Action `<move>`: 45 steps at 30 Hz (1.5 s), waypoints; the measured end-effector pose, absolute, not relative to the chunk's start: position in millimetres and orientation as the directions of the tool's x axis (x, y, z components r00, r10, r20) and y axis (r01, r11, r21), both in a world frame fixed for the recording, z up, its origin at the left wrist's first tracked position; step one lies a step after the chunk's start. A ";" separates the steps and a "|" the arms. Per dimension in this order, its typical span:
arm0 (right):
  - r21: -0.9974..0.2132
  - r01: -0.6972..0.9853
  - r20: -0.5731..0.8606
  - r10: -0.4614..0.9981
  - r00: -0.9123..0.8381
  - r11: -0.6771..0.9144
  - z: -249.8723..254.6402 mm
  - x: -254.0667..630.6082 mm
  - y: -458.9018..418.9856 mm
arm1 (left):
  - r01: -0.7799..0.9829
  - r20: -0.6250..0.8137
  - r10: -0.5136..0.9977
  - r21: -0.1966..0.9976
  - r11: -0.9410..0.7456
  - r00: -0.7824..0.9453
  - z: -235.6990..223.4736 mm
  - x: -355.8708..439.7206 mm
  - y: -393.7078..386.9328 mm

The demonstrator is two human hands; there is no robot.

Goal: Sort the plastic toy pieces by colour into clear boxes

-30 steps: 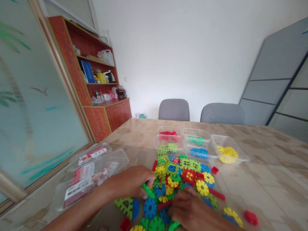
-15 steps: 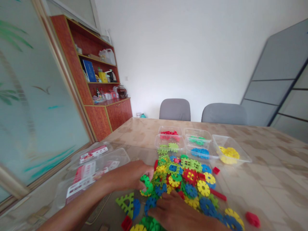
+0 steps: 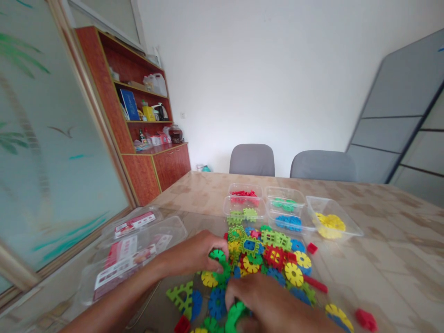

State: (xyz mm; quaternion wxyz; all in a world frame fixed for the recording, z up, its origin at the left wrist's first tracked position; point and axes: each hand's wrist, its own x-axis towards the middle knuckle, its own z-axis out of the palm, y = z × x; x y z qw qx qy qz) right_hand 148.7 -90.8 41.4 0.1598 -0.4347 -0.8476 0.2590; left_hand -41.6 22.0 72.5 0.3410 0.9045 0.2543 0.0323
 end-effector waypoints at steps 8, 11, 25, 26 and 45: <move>-0.816 0.505 0.199 0.957 -0.212 0.282 47.8 178.7 -62.4 | 0.272 -0.110 0.517 0.930 -0.248 0.849 53.9 -29.1 23.9; -0.892 0.371 0.181 0.957 -0.227 0.257 39.5 180.3 -57.4 | 0.264 -0.117 0.539 0.942 -0.205 0.834 47.3 -27.5 23.9; -0.949 0.200 0.193 0.950 -0.247 0.245 28.6 186.8 -50.1 | 0.193 0.028 0.645 0.943 -0.269 0.763 43.3 -17.3 10.5; -0.941 0.223 0.201 0.952 -0.229 0.253 29.8 190.2 -48.5 | 0.212 0.032 0.650 0.932 -0.293 0.759 45.7 -18.8 10.3; -0.918 0.380 0.259 0.896 0.360 0.113 45.7 346.0 56.6 | 0.456 0.128 0.694 0.668 -0.588 0.708 54.4 -38.6 48.3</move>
